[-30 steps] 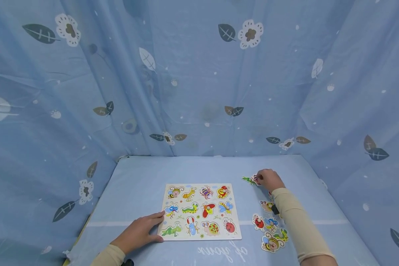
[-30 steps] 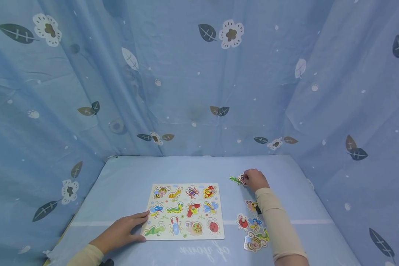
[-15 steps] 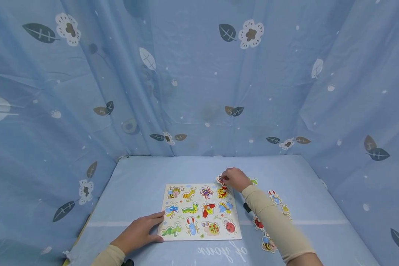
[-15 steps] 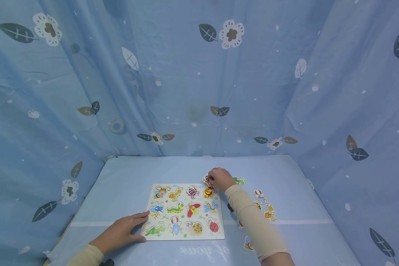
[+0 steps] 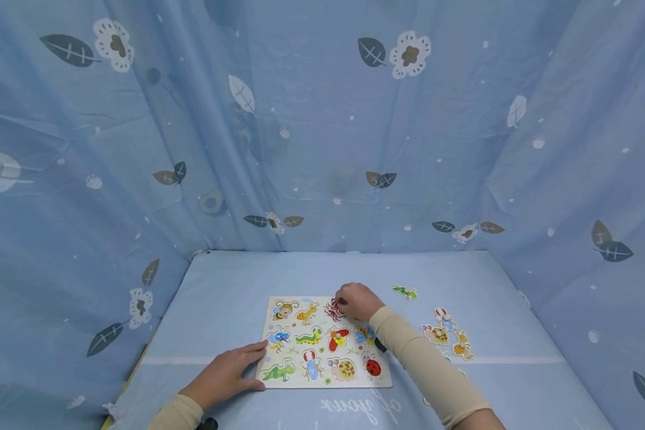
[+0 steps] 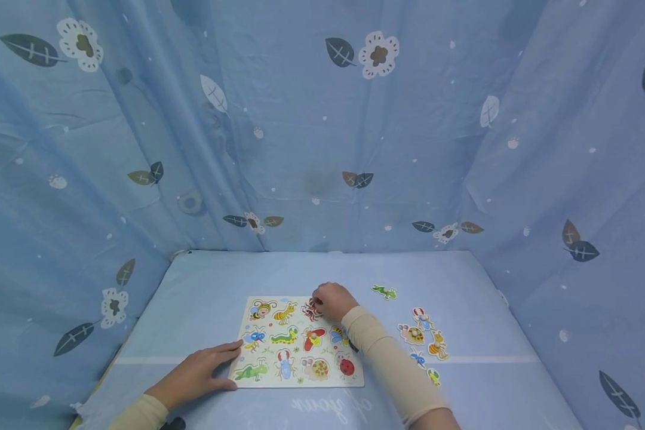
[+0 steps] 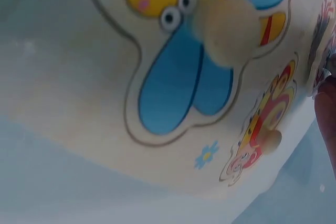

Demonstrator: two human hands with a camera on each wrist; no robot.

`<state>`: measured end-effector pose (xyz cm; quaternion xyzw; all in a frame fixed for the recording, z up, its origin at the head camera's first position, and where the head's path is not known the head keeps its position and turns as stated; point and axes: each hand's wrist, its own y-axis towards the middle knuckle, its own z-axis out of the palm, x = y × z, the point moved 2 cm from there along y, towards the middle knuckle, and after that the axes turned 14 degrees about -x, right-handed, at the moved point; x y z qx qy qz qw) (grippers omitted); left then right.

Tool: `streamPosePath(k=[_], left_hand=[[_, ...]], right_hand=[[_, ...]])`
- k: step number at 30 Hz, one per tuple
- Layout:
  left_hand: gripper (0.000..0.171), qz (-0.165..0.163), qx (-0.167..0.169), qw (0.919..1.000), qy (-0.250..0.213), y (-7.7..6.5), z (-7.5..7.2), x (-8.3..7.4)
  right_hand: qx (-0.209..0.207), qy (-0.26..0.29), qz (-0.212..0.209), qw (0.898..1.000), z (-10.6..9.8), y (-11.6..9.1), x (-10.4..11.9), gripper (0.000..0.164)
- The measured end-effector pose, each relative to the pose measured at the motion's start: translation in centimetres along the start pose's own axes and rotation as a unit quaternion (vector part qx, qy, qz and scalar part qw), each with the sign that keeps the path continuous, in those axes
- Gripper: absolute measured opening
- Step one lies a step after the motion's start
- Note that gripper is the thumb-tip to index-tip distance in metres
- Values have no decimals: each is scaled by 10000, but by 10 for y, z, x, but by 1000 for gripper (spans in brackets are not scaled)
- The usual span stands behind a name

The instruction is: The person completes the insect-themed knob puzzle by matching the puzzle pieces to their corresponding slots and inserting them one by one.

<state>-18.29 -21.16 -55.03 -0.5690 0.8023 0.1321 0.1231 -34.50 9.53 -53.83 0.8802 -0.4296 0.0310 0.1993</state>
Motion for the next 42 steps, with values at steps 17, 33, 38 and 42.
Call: streamPosePath(k=[17,33,38,42], left_hand=[[90,-54,9,10000,-60,1,-1,2],[89,33,41,9999,-129,1,0,1],[88,40,45,9999,-144,0,-1,1],[88,41,27,9999,-129,-1,-1,1]], right_hand=[[-36,68,-77,9999,11,-1,2,16],[52,62,-174,9998,12,-2,10,20],[-11,67,-204,9998,12,-3,9,18],[-29,69,-159,9998,13,-3,10,19]])
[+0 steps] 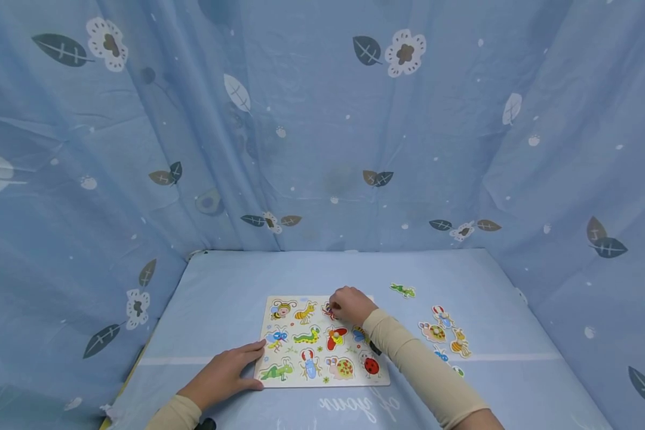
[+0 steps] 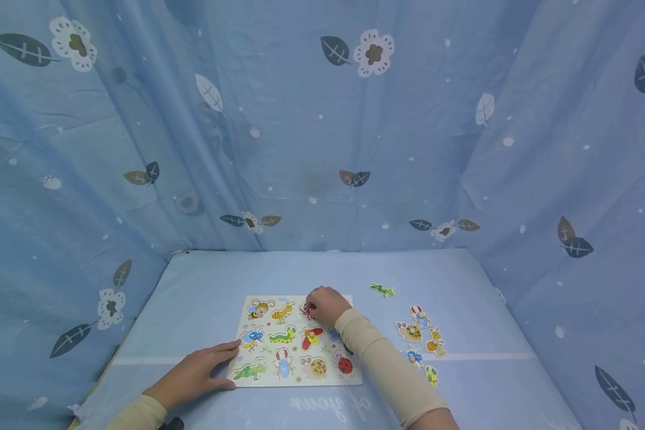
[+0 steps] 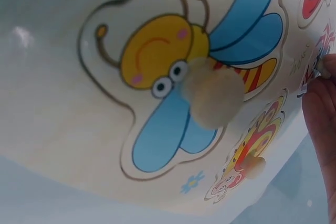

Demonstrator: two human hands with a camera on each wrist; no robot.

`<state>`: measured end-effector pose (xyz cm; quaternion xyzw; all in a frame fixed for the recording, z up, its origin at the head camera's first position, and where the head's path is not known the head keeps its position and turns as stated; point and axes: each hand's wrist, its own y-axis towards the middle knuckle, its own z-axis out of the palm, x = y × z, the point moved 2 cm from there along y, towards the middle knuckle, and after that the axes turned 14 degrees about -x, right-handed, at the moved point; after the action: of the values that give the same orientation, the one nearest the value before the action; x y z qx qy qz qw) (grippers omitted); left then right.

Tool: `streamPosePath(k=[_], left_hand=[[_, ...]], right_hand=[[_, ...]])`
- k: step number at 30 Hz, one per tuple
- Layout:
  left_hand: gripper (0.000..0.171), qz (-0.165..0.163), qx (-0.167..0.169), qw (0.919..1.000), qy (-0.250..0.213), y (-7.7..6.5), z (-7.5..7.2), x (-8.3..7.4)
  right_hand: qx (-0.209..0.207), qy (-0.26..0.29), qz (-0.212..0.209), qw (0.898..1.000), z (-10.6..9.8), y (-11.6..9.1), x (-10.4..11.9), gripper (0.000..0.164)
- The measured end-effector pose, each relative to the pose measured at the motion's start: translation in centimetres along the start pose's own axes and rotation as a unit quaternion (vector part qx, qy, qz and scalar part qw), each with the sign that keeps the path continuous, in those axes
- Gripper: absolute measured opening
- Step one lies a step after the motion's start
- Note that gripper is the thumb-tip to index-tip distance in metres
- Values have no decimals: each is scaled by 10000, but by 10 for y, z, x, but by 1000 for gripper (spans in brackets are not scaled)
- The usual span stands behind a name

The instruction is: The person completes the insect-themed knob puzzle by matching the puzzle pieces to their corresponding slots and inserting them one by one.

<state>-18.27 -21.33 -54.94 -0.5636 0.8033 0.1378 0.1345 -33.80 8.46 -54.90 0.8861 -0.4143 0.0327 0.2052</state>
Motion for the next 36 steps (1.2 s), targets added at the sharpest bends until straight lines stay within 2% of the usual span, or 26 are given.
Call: streamPosePath(k=[6,11,18,22,26,30,36], left_hand=[[87,-63,-8,10000,39,-3,0,3],[88,-46,-2,10000,48,-1,-1,3],[90,-58,-12,9999,100,-1,-2,6],[88,-50,15,9999,104,-1,-2,6],[89,-92,38,9999,97,0,-1,5],[90,-83,19,9999,100,0,-1,5],[89,-53,-46,9999,128,1,-2,5]], right_hand=[[116,99,-81,9999,1,2,-2,20],[-78,107,41,9999,-16,1,-14,10],[-367,-324,1014,9936,-48,-8,-46,19],[-583,-658,1363,9868,-54,-21,-77,21],[-626,-1094,1671,9779,-57,-35,-100,19],[-634,-1338,1817,9722,-62,-46,-111,13],[-758,-1407,1697,9725,-67,-53,-118,5]])
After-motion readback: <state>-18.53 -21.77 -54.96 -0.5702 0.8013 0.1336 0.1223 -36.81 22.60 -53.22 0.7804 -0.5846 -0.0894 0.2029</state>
